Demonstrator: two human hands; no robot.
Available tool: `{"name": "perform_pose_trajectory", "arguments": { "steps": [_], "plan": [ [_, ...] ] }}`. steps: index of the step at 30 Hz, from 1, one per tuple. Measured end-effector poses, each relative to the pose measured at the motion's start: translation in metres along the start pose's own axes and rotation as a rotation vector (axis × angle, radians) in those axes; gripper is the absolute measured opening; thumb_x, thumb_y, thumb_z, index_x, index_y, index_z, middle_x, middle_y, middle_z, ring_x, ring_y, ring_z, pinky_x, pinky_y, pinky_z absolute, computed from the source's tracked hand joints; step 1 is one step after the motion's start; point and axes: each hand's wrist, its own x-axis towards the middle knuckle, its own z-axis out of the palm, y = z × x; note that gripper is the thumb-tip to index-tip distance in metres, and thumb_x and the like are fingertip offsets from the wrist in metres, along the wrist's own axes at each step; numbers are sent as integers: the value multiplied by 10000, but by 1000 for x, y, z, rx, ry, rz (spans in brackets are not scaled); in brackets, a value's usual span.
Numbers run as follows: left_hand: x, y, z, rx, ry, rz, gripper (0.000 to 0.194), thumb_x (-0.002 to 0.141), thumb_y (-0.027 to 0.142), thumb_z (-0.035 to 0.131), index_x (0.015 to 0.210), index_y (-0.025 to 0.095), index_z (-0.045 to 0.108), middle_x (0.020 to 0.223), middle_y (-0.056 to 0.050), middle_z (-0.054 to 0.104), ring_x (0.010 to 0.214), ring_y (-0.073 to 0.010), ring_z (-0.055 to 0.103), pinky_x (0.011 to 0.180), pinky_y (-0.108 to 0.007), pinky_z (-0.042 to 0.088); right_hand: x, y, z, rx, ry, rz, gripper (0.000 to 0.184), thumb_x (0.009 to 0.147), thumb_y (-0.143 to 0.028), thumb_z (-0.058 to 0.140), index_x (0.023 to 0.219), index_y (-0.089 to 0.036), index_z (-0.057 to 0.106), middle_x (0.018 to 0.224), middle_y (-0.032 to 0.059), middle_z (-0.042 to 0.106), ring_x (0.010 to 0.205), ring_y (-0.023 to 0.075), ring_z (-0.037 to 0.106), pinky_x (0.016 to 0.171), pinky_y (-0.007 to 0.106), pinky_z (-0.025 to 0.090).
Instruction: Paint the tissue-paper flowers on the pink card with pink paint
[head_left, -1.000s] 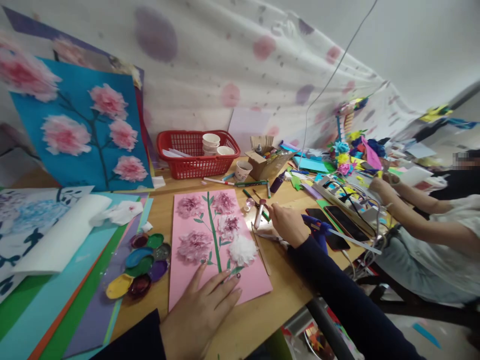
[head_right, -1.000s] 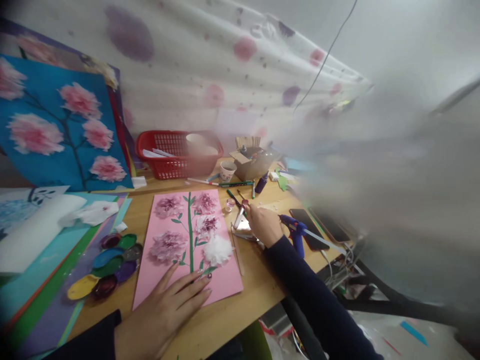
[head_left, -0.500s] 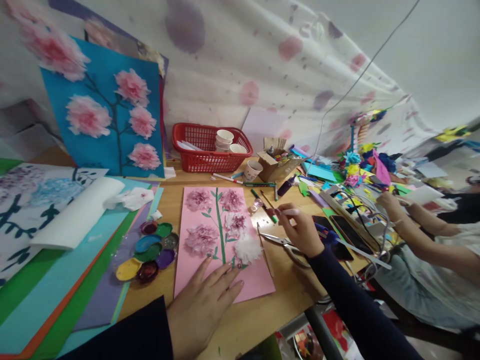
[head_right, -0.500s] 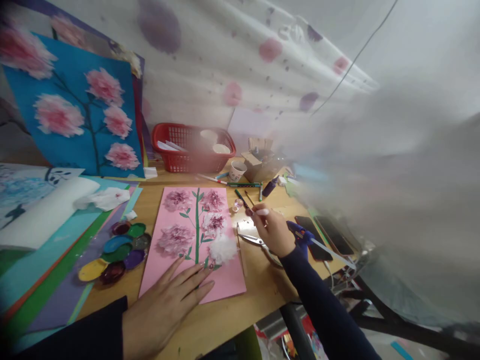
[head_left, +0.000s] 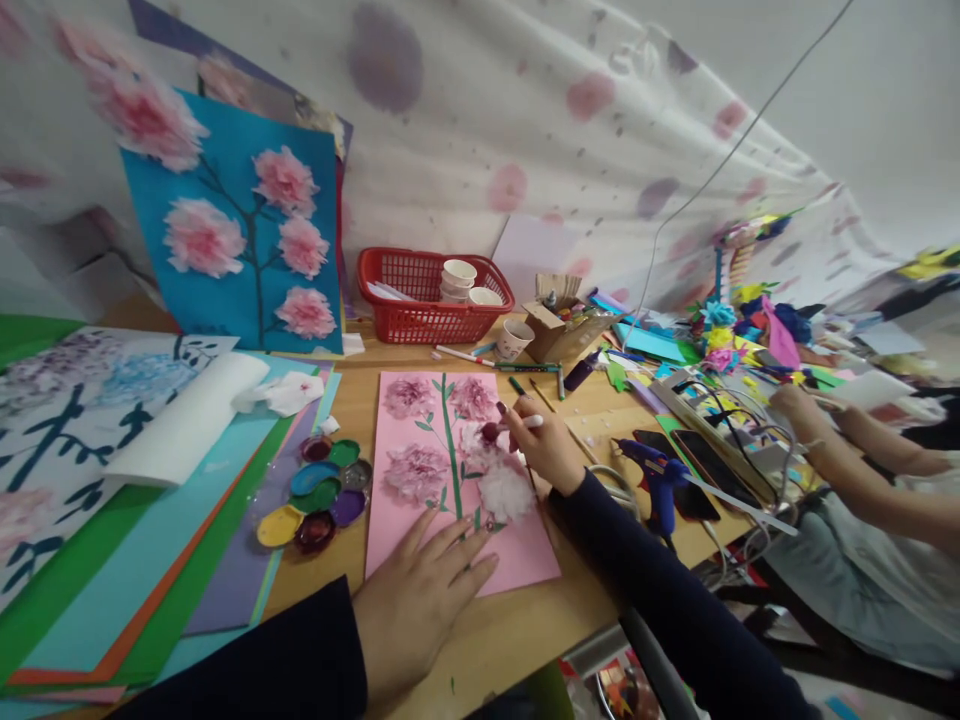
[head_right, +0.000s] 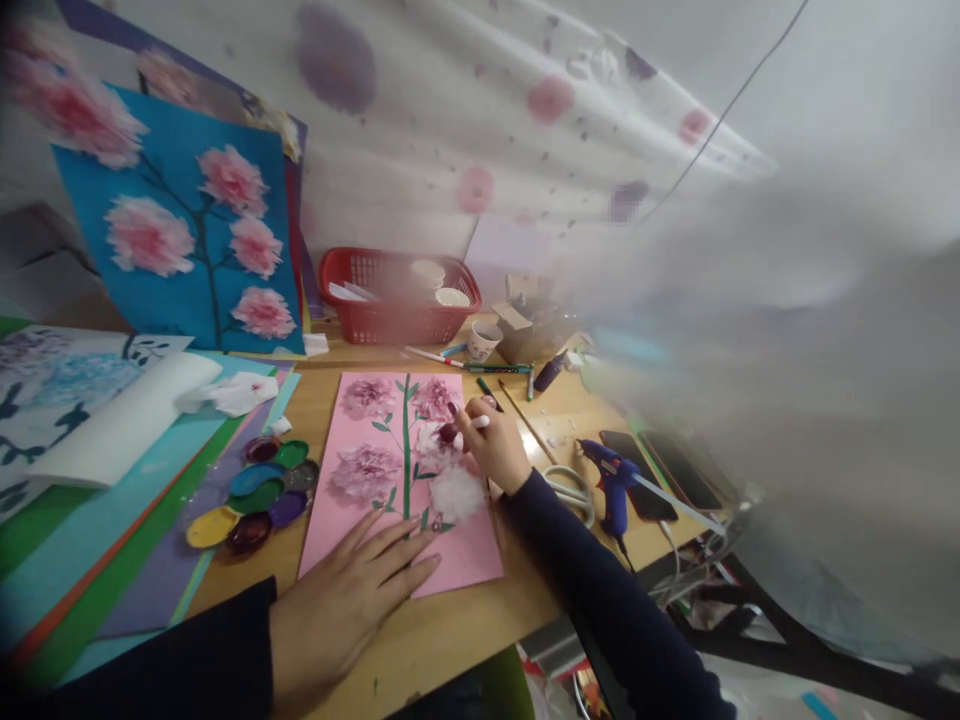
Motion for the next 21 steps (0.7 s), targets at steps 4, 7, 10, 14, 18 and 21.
{"name": "perform_pose_trajectory", "arguments": {
  "steps": [4,7,10,14,18,21],
  "plan": [
    [0,0,-3,-16,-4,13,764,703,19,454,1426,228,326,1520,-59,328,1382,-276,279,1131,-565,128,5,-3,1,-50,-76,-66,354,919,-415,424,629,-213,433,489,-33,532,463,101,461,538,225,349],
    [1,1,-5,-12,-22,6,772,693,1,445,1423,224,334,1527,-66,312,1388,-284,274,1124,-584,138,13,-5,3,-141,14,-75,313,892,-397,456,643,-208,450,518,-28,531,480,103,452,528,226,325],
    [2,1,-4,-20,-32,2,778,696,2,452,1431,223,325,1530,-69,304,1398,-282,262,1132,-578,138,20,-6,4,-126,-114,-130,334,887,-396,453,614,-206,433,503,-30,510,478,96,438,519,221,317],
    [3,-1,-1,-59,-70,12,785,690,-3,455,1440,186,319,1541,-78,270,1422,-262,217,1152,-493,197,23,-10,0,-97,-82,-76,322,878,-404,467,630,-199,468,505,-24,544,469,93,457,506,214,322],
    [3,0,-4,-106,-83,39,799,670,-17,441,1444,132,309,1533,-84,276,1424,-248,209,1154,-473,228,19,-12,-9,-5,-291,-26,372,889,-454,450,616,-201,466,457,-22,550,424,101,490,483,214,350],
    [4,0,-10,-118,-120,57,788,669,-25,434,1437,114,323,1523,-97,290,1414,-250,240,1148,-468,249,10,-6,-14,-36,-57,83,396,891,-493,445,623,-203,470,428,-28,531,402,105,487,473,219,357]
  ]
}}
